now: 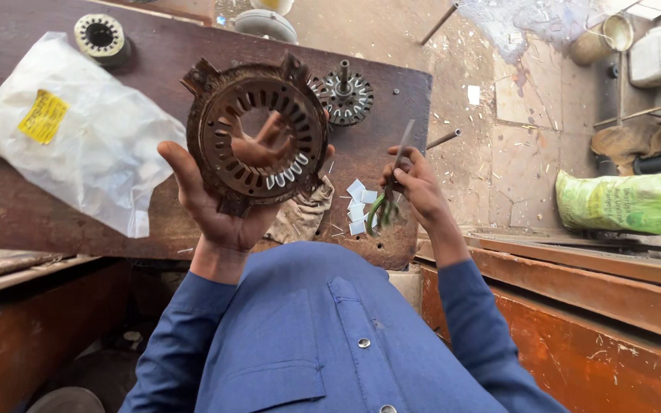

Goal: The person cuts small white rectangular pieces with scissors and inserts them into the slots of a circular metal motor stator. The person repeatedly picks up pieces, cuts them, and places them into the stator while working at a wooden workbench.

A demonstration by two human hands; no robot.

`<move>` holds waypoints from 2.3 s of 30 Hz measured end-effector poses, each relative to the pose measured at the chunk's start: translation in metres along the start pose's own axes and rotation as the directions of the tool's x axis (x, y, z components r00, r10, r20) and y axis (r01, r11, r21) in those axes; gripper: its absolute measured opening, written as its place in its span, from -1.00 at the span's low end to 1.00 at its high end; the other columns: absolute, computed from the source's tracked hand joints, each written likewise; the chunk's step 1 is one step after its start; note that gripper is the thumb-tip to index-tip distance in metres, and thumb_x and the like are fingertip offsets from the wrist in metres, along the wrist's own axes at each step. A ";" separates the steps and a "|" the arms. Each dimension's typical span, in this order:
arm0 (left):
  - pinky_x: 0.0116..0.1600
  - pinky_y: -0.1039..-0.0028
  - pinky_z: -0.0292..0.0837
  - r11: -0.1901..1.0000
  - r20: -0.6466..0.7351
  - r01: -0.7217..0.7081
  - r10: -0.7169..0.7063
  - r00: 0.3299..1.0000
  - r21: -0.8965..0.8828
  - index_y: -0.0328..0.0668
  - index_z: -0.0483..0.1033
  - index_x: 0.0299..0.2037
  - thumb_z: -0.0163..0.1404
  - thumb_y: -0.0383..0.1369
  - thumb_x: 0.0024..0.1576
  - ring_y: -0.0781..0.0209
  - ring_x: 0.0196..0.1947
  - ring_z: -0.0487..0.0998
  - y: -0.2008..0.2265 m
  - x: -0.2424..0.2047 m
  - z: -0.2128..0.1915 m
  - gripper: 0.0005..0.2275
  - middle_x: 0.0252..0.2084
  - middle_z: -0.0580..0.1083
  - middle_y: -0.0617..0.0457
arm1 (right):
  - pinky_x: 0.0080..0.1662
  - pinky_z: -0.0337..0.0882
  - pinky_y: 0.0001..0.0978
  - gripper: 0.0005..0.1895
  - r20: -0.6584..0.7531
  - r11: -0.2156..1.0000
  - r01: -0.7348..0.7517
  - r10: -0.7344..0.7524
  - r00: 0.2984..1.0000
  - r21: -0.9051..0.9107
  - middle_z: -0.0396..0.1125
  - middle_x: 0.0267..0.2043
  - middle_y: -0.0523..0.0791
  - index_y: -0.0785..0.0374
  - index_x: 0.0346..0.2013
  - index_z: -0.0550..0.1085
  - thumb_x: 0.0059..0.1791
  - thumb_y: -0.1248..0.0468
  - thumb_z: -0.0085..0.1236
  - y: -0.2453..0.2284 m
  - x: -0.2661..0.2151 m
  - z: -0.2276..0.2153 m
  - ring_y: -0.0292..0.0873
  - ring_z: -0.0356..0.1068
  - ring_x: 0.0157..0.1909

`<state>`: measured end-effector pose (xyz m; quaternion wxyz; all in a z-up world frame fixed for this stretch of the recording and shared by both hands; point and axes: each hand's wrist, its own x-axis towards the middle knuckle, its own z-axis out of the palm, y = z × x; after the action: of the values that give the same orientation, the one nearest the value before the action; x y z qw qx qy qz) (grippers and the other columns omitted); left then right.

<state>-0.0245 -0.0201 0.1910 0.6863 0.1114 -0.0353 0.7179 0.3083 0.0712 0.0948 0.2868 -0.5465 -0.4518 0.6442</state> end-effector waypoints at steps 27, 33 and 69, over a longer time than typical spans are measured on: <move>0.54 0.06 0.09 0.789 0.141 -0.333 0.305 0.942 0.516 -0.16 0.01 0.51 0.10 0.14 0.20 0.00 0.46 0.14 0.018 -0.002 0.058 -0.18 0.45 0.14 -0.10 | -0.38 0.38 -0.22 -0.59 0.632 -0.142 0.679 -0.537 0.559 -0.721 0.25 -0.30 -0.04 0.42 0.14 0.40 -0.01 0.40 0.08 -0.233 -0.147 0.183 -0.09 0.35 -0.43; 0.55 0.05 0.06 0.790 0.132 -0.342 0.321 0.938 0.509 -0.19 0.00 0.52 0.11 0.12 0.20 0.01 0.47 0.11 0.013 -0.002 0.060 -0.17 0.45 0.13 -0.10 | -0.39 0.39 -0.27 -0.63 0.672 -0.274 0.645 -0.528 0.519 -0.713 0.24 -0.34 -0.07 0.45 0.10 0.41 -0.01 0.40 0.09 -0.236 -0.147 0.181 -0.15 0.34 -0.44; 0.09 0.31 0.23 0.766 -0.162 -0.158 0.324 0.932 0.623 -0.64 0.09 0.40 -0.01 -0.24 -0.12 -0.03 0.04 0.32 0.034 0.003 0.085 -0.16 0.23 0.28 -0.28 | -0.53 0.35 -0.09 -0.85 0.519 0.150 0.650 -0.481 0.706 -0.745 0.33 -0.48 -0.02 0.39 -0.25 0.40 -0.11 0.47 0.06 -0.255 -0.142 0.220 0.05 0.38 -0.57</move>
<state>-0.0488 -0.0359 0.2777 0.5148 0.2222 0.2700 0.7827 0.0983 -0.0018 0.3850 0.1305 -0.3447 -0.9119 0.1804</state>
